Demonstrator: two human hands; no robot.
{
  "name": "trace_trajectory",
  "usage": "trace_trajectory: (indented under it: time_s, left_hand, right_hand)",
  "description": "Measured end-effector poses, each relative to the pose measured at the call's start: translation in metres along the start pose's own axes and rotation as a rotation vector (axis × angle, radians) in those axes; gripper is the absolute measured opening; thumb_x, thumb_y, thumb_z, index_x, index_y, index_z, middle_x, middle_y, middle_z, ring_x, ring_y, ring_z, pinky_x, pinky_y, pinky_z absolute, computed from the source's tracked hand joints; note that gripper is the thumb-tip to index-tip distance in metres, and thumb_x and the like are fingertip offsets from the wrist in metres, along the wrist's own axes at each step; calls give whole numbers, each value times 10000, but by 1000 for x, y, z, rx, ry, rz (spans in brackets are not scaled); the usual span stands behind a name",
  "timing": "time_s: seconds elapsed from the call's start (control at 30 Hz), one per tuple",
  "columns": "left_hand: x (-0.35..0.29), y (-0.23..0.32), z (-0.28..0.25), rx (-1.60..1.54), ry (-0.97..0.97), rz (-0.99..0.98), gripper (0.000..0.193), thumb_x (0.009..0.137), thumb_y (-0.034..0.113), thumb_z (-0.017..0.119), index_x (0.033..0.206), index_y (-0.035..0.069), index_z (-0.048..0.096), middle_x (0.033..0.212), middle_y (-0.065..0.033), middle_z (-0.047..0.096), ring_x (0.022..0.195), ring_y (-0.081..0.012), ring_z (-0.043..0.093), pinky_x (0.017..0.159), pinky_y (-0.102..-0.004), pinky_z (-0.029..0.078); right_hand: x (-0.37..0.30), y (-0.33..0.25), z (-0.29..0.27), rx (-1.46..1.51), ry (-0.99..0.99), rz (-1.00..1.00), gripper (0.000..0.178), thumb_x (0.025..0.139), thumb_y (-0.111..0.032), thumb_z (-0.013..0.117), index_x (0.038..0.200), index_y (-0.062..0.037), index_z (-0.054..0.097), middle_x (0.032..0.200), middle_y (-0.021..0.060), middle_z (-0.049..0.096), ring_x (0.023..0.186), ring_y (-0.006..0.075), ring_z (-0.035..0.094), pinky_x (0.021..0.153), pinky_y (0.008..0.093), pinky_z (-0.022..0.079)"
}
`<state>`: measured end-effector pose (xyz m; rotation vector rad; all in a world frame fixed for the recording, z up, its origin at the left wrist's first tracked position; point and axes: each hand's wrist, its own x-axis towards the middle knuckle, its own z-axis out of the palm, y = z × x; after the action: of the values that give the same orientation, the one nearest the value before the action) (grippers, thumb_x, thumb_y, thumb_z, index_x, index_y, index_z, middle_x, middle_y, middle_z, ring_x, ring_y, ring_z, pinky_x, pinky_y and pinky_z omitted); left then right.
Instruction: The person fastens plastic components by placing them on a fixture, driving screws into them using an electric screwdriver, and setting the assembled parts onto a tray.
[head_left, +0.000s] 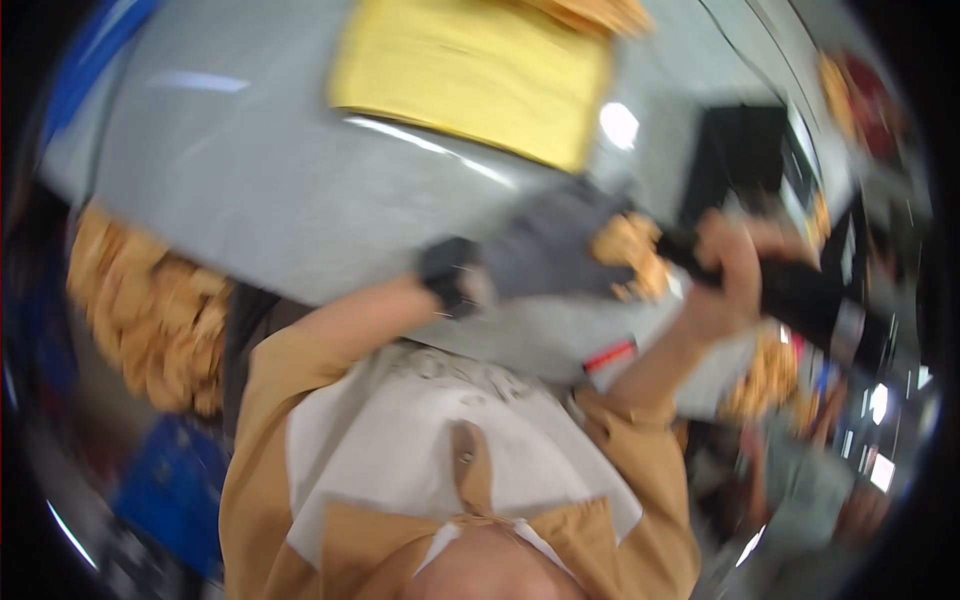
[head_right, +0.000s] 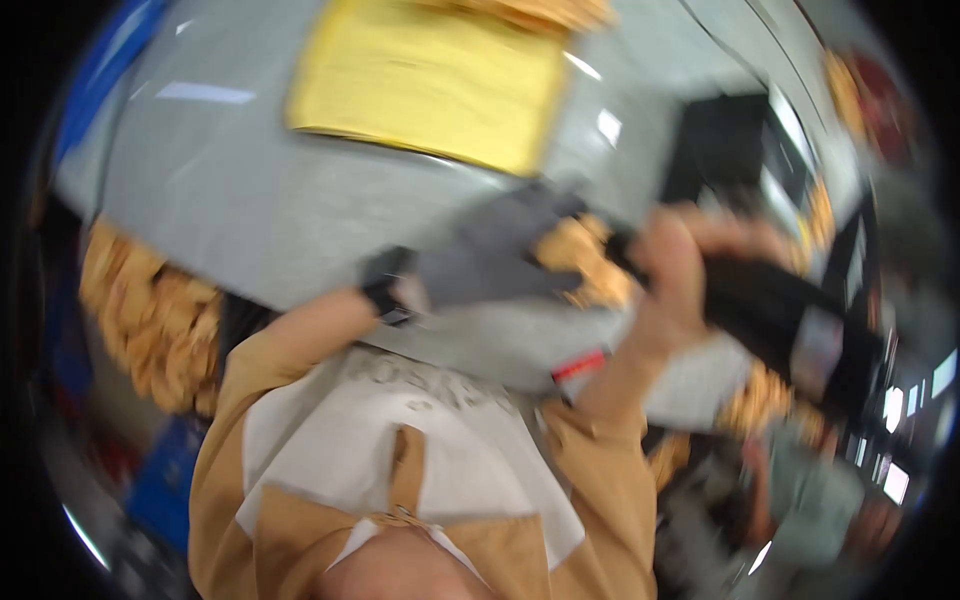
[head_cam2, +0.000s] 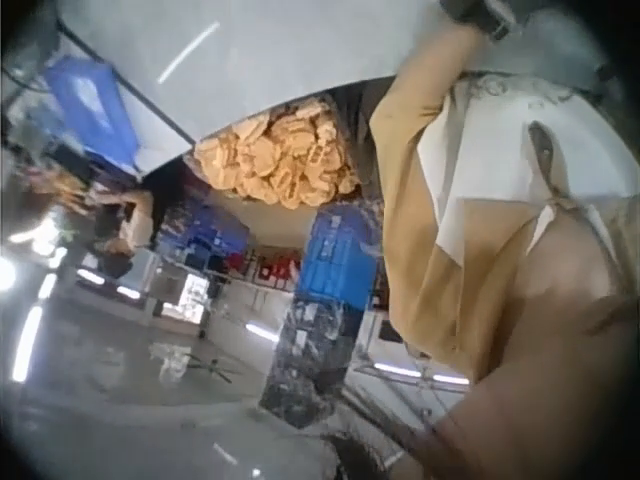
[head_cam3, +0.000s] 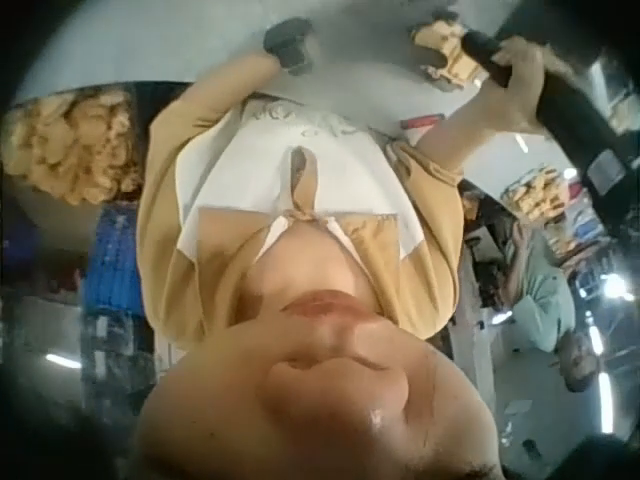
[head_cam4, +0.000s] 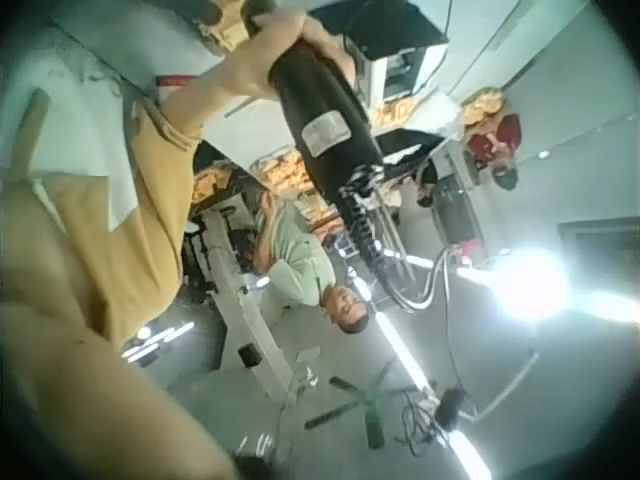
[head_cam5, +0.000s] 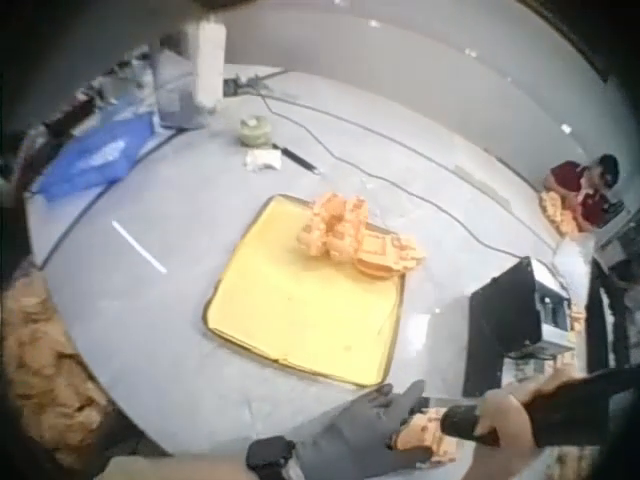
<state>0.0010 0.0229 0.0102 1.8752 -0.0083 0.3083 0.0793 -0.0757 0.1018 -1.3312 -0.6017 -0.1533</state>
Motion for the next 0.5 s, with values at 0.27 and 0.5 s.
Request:
trace_trajectory:
  time_s: [0.27, 0.5]
  left_hand:
    - [3, 13, 27, -207, 111, -359, 651, 637, 397, 697, 1137, 36, 489, 975, -156, 574, 827, -276, 578, 762, -333, 462]
    - [-63, 52, -73, -694, 616, -136, 542, 737, 296, 694, 1146, 14, 478, 1013, -66, 551, 931, -136, 529, 802, -287, 459]
  right_hand:
    - [3, -38, -77, 328, 89, 22, 190, 719, -59, 539, 883, -31, 448, 624, 54, 431, 622, 163, 426, 705, 335, 373]
    - [-1, -79, -77, 429, 396, -196, 237, 700, -11, 504, 931, -55, 477, 547, 26, 456, 437, 159, 456, 443, 263, 368]
